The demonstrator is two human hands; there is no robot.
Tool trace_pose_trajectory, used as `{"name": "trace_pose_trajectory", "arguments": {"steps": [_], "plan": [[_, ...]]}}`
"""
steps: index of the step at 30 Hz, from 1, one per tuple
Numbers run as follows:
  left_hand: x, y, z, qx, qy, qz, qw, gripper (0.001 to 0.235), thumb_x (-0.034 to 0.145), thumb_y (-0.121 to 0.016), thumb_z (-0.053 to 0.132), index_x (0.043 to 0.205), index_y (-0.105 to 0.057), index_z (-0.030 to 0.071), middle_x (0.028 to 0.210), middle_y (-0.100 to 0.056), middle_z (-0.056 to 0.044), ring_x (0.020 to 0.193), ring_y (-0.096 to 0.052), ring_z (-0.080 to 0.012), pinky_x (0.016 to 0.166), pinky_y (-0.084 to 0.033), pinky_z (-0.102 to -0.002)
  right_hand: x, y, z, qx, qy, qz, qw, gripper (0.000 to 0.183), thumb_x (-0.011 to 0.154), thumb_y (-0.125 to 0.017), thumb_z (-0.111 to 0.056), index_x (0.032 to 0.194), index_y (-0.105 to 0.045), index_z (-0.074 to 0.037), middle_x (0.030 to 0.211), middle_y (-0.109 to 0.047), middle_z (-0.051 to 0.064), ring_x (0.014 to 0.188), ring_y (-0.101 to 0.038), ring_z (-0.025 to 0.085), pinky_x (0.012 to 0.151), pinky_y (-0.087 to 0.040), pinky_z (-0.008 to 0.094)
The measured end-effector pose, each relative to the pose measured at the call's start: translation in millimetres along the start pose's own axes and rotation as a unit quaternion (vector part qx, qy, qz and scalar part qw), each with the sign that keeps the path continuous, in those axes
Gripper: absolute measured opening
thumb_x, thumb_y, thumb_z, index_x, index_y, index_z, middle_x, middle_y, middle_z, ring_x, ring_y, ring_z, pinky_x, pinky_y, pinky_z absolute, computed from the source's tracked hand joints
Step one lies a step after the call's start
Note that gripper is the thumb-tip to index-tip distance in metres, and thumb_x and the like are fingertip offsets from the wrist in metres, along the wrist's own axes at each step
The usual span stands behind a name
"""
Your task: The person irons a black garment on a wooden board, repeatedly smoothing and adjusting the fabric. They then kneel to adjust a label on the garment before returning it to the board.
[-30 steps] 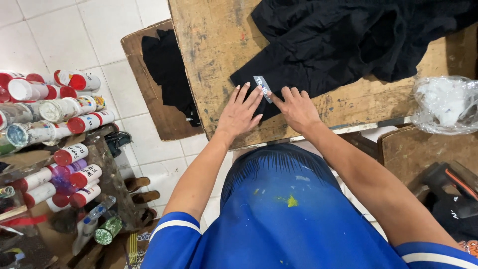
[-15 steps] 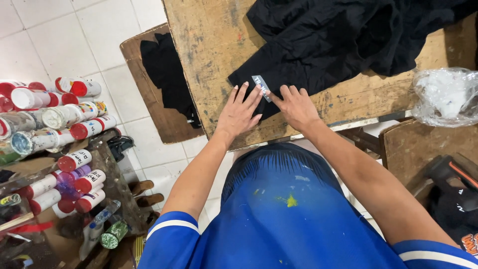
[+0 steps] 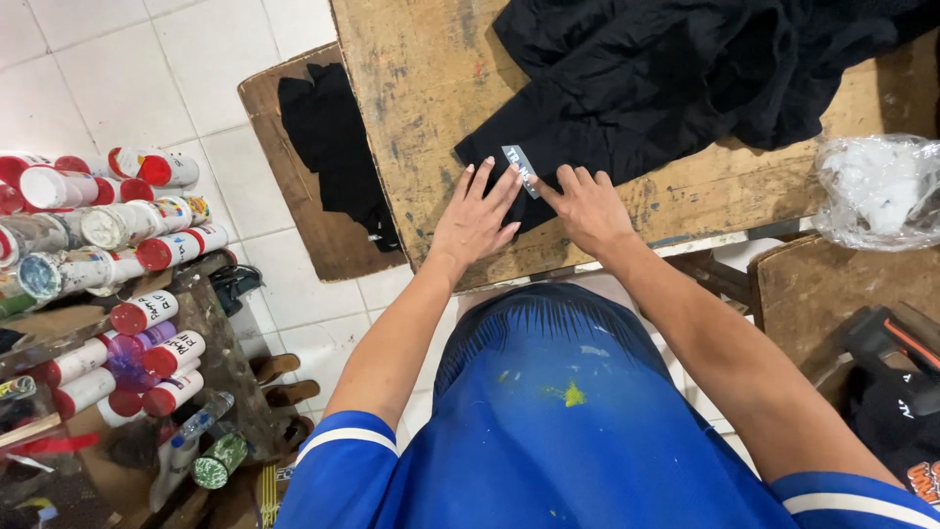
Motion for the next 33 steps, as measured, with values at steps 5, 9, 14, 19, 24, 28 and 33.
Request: {"name": "trace_pose_trajectory", "arguments": {"steps": [5, 9, 14, 19, 24, 28, 33], "plan": [[0, 0, 1, 0.003, 0.005, -0.01, 1.0, 0.076, 0.093, -0.06, 0.055, 0.154, -0.044, 0.011, 0.16, -0.038, -0.008, 0.146, -0.033, -0.0423, 0.119, -0.03, -0.058, 1, -9, -1, 0.019, -0.006, -0.014, 1.0, 0.062, 0.087, -0.054, -0.011, 0.146, -0.054, -0.03, 0.104, -0.042, 0.006, 0.079, -0.046, 0.023, 0.066, -0.035, 0.039], [1, -1, 2, 0.011, 0.006, -0.022, 1.0, 0.077, 0.093, -0.061, 0.054, 0.154, -0.044, 0.011, 0.16, -0.037, -0.009, 0.146, -0.033, -0.0425, 0.119, -0.031, -0.058, -1, -15, 11, 0.103, -0.047, -0.064, 0.992, 0.062, 0.083, -0.056, -0.017, 0.144, -0.057, -0.032, 0.11, -0.048, 0.005, 0.092, -0.053, 0.026, 0.074, -0.043, 0.044], [2, 2, 1, 0.021, 0.004, -0.033, 0.999, 0.076, 0.093, -0.061, 0.056, 0.153, -0.046, 0.011, 0.16, -0.037, -0.009, 0.146, -0.032, -0.0431, 0.118, -0.031, -0.059, -77, -2, 47, 0.275, -0.143, -0.011, 0.951, 0.079, 0.081, -0.068, -0.015, 0.156, -0.048, -0.028, 0.117, -0.057, 0.008, 0.11, -0.061, 0.033, 0.086, -0.052, 0.048], [1, 1, 2, 0.02, 0.004, -0.037, 0.999, 0.076, 0.093, -0.06, 0.057, 0.152, -0.047, 0.01, 0.16, -0.037, -0.011, 0.146, -0.032, -0.0439, 0.118, -0.031, -0.06, -280, 12, 54, 0.457, -0.542, 0.034, 0.705, 0.026, 0.107, -0.064, -0.02, 0.128, -0.071, -0.006, 0.105, -0.067, 0.023, 0.096, -0.063, 0.033, 0.082, -0.049, 0.049], [2, 15, 3, 0.061, -0.001, -0.104, 0.993, 0.075, 0.101, -0.046, 0.06, 0.157, -0.04, 0.01, 0.162, -0.035, -0.008, 0.144, -0.036, -0.0397, 0.117, -0.033, -0.056, -531, -87, 43, 0.577, -0.749, 0.149, 0.289, 0.025, 0.095, -0.057, -0.04, 0.083, -0.044, -0.022, 0.062, -0.037, -0.005, 0.049, -0.04, 0.007, 0.043, -0.029, 0.021], [4, 15, 2, 0.064, 0.0, -0.084, 0.994, 0.074, 0.1, -0.046, 0.061, 0.155, -0.044, 0.011, 0.16, -0.038, -0.008, 0.143, -0.036, -0.0401, 0.116, -0.033, -0.056, -638, -109, 75, 0.247, -0.855, 0.332, 0.314, 0.091, 0.08, -0.109, -0.034, 0.138, -0.039, -0.028, 0.102, -0.07, 0.0, 0.083, -0.079, 0.011, 0.068, -0.07, 0.034], [3, 15, 3, 0.062, 0.006, -0.067, 0.996, 0.073, 0.099, -0.049, 0.061, 0.153, -0.046, 0.012, 0.159, -0.039, -0.008, 0.142, -0.038, -0.0393, 0.115, -0.034, -0.056, -613, -93, 102, 0.266, -0.787, 0.369, 0.416, 0.069, 0.093, -0.096, -0.03, 0.135, -0.041, -0.019, 0.115, -0.061, 0.005, 0.095, -0.072, 0.013, 0.08, -0.065, 0.028]]}}
Point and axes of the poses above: each hand's wrist, its own x-axis towards the middle knuckle, its own y-axis out of the back of the hand, z = x × y, the point moved 7 cm from there along x, towards the middle knuckle
